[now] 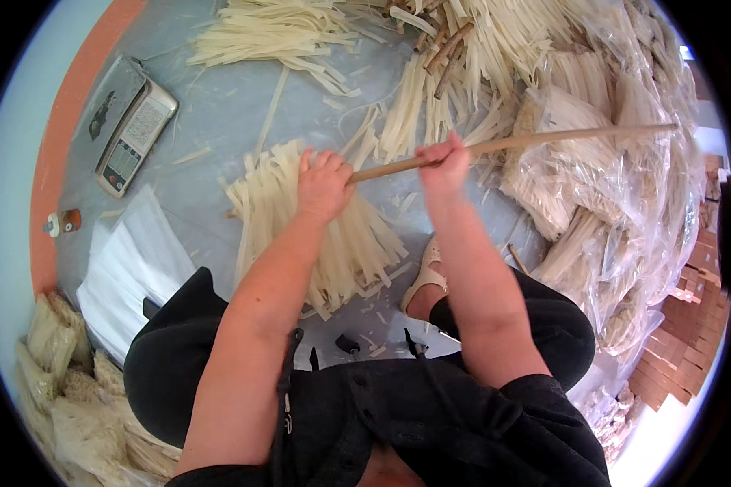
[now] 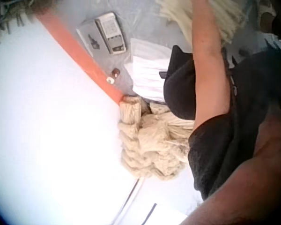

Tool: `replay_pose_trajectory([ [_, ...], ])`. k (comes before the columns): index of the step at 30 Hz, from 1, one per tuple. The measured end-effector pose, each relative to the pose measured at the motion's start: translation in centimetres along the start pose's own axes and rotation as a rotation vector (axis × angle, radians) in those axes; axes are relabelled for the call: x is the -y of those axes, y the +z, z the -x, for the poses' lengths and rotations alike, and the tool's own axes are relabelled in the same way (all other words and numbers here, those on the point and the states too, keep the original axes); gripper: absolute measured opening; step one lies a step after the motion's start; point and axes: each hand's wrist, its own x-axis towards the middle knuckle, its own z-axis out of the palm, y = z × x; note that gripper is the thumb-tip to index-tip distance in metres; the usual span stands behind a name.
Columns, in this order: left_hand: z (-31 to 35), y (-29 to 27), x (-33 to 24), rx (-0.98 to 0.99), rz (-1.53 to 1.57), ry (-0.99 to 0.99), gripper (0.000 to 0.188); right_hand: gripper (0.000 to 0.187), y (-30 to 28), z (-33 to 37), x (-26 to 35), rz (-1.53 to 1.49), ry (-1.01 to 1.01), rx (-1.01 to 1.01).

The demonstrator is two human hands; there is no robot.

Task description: The person sits on the floor and places shredded light-colored fiber into a clear plastic bag, then seals it. They then pick up a long wooden stick and wrap a bundle of the fiber around it, securing it with a thin strip of material. The person repeats this wrapping process with multiple bundles.

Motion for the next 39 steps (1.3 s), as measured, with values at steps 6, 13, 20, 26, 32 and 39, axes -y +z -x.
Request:
replay_pose_trajectory([
  [6, 1.6, 1.8, 3.1, 0.186, -0.127, -0.121, 0.026, 0.042, 4.6, -6.7, 20.9, 0.259, -0.388, -0.023],
  [13, -3.2, -3.2, -3.2, 0.005, 0.247, -0.031, 0.038, 0.046, 6.4, 4.5, 37.3, 0.101, -0.440, 0.168],
  [20, -5.5, -8.7, -17.0, 0.234, 0.543, 0.004, 0.026, 0.032, -5.5, 19.0, 47.3, -0.222, -0.693, 0.199],
  [26, -2.6, -16.5, -37.5, 0.260, 0.735, 0.535, 0.022, 0.015, -16.9, 28.4, 37.8, -0.216, -0.696, 0.168],
  [32, -1.5, -18.6, -35.7, 0.342, 0.830, 0.434, 0.025, 0.018, -47.3, 24.8, 36.4, -0.204, -0.767, -0.725],
  [39, 2.4, -10.2, -1.1, 0.070, 0.887, -0.825, 0.033, 0.021, -62.4, 19.4, 25.5, -0.038, -0.193, -1.043],
])
